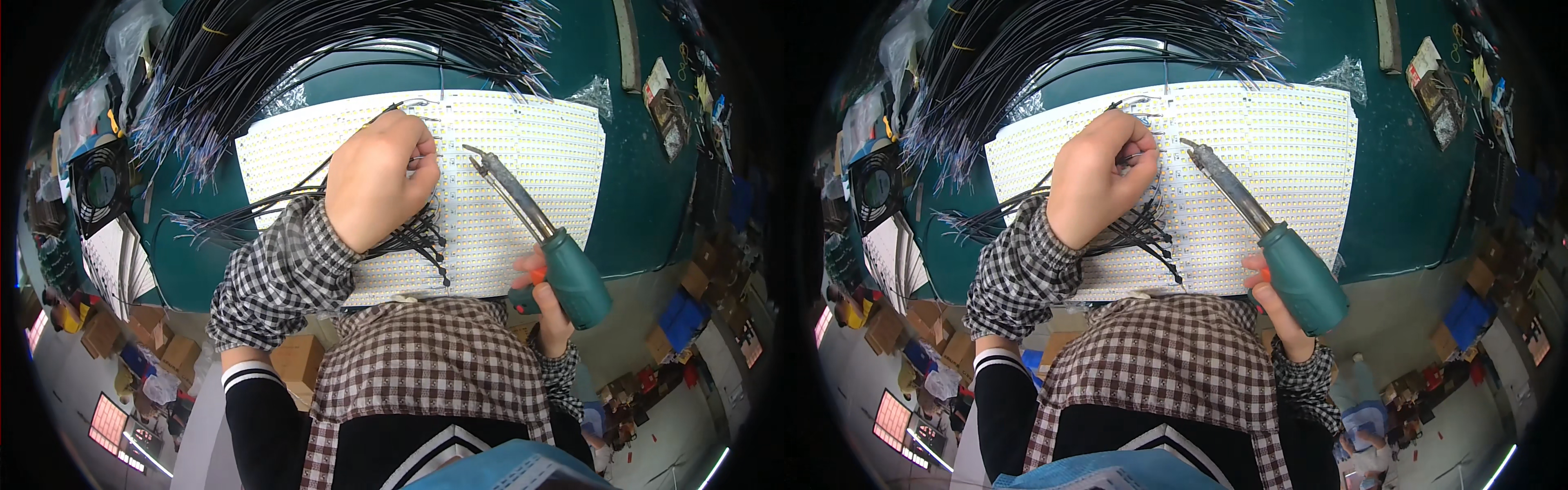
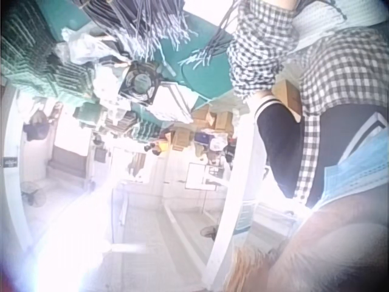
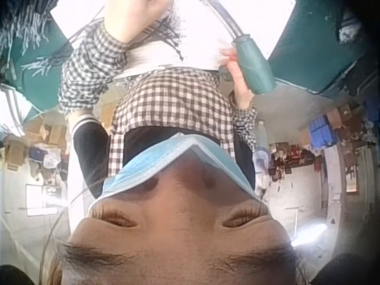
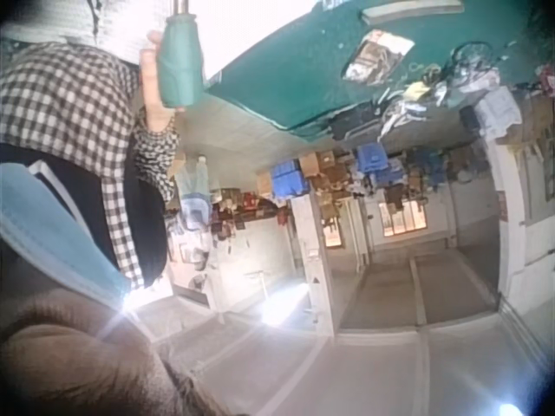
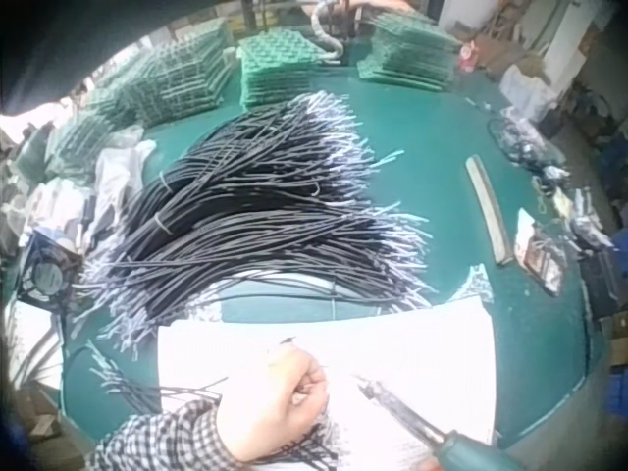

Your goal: The person uses a soldering iron to attach black wires to a large white LED panel. They hold the wires in place with one hand while applying the soldering iron with the other, working methodically across the panel's surface.

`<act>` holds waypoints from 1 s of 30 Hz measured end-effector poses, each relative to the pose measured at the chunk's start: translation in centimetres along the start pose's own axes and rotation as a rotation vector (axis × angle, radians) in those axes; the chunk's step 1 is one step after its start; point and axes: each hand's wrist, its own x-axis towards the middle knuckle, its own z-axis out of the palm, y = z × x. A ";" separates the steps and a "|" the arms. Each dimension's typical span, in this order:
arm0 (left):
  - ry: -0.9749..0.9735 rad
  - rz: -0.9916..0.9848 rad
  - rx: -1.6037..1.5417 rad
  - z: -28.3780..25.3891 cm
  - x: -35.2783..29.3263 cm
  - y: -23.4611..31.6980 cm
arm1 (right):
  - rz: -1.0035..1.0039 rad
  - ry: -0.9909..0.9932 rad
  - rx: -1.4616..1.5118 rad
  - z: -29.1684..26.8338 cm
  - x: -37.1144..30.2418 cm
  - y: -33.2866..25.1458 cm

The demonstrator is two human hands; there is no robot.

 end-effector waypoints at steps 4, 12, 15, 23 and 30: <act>-0.021 -0.012 0.014 0.0 0.0 0.4 | 0.015 0.016 0.089 -0.1 -0.4 0.4; -0.008 -0.008 0.004 -0.1 -0.1 0.4 | -0.015 0.003 -0.123 -0.4 -0.6 1.4; -0.010 -0.012 0.005 -0.1 -0.2 0.6 | -0.011 -0.011 -0.196 -0.6 -0.8 1.4; -0.016 -0.014 0.011 -0.3 -0.4 0.9 | 0.054 0.038 -0.093 0.1 -1.0 0.6; -0.001 -0.003 0.004 -0.1 -0.5 0.8 | -0.019 -0.013 -0.198 -0.3 -1.0 1.1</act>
